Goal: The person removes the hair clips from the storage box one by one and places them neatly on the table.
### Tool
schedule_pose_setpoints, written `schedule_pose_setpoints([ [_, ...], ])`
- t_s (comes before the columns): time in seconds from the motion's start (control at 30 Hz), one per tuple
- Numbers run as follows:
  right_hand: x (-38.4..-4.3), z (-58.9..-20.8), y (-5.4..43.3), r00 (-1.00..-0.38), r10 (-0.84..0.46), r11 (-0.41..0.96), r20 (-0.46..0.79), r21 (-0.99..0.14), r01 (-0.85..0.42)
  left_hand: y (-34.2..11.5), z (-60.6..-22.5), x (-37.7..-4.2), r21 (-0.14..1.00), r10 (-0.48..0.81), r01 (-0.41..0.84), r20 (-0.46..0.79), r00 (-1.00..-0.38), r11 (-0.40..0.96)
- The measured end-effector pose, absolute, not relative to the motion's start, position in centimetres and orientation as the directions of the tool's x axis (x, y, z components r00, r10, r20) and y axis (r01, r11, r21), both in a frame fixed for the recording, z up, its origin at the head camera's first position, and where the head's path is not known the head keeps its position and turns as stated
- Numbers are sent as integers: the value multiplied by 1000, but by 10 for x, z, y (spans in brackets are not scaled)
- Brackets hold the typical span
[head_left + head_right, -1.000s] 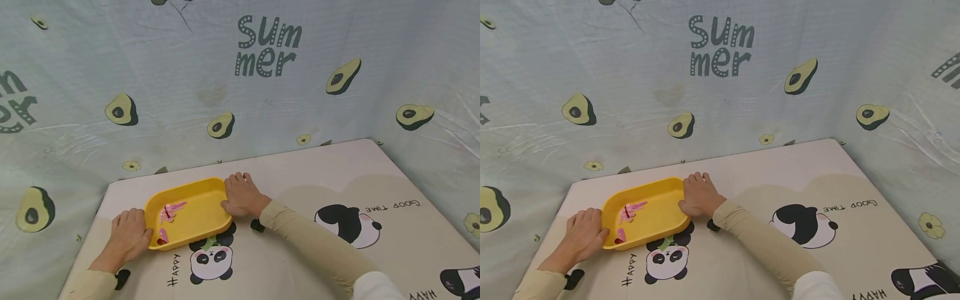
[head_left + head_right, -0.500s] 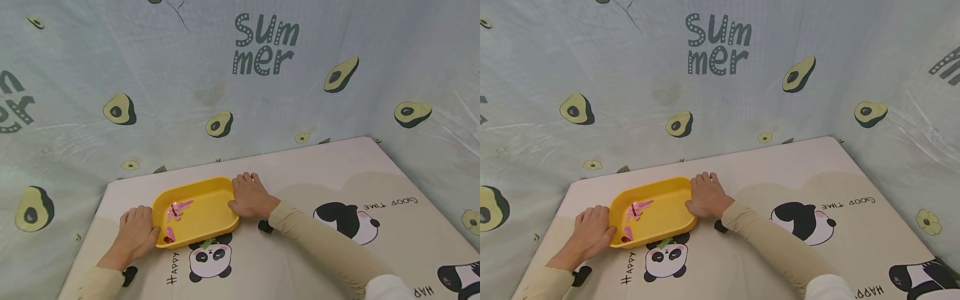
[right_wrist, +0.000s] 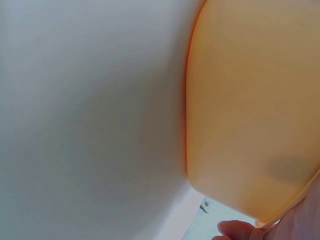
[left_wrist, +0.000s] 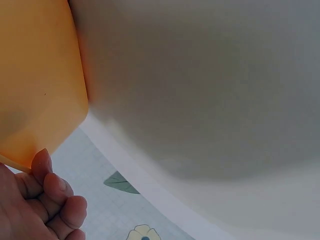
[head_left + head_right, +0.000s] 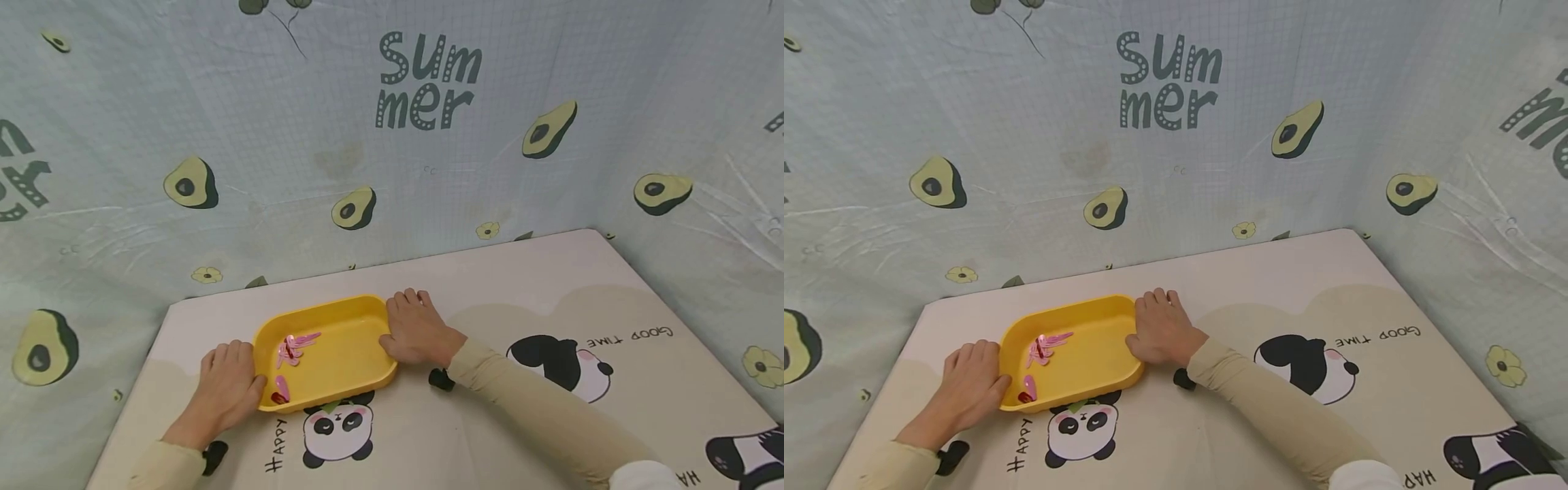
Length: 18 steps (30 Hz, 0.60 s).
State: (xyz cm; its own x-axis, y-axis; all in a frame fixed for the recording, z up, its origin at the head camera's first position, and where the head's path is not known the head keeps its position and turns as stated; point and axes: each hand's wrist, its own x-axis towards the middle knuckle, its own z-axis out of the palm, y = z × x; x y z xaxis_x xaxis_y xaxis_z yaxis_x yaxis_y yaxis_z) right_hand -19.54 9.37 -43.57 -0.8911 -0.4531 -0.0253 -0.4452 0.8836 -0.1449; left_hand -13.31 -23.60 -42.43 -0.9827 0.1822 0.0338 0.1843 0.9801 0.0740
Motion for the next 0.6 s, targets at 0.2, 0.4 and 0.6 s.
schedule_pose_setpoints([
  [0.2,-192,-437,101,-892,-451,884,-17,-144,-444,-229,-425,-132,82,181,182,24,-983,980],
  [0.4,-186,-436,109,-894,-448,884,-11,-155,-441,-222,-426,-130,89,190,192,34,-981,977],
  [0.6,-182,-436,118,-901,-434,889,-15,-172,-425,-214,-427,-127,100,191,194,42,-981,976],
])
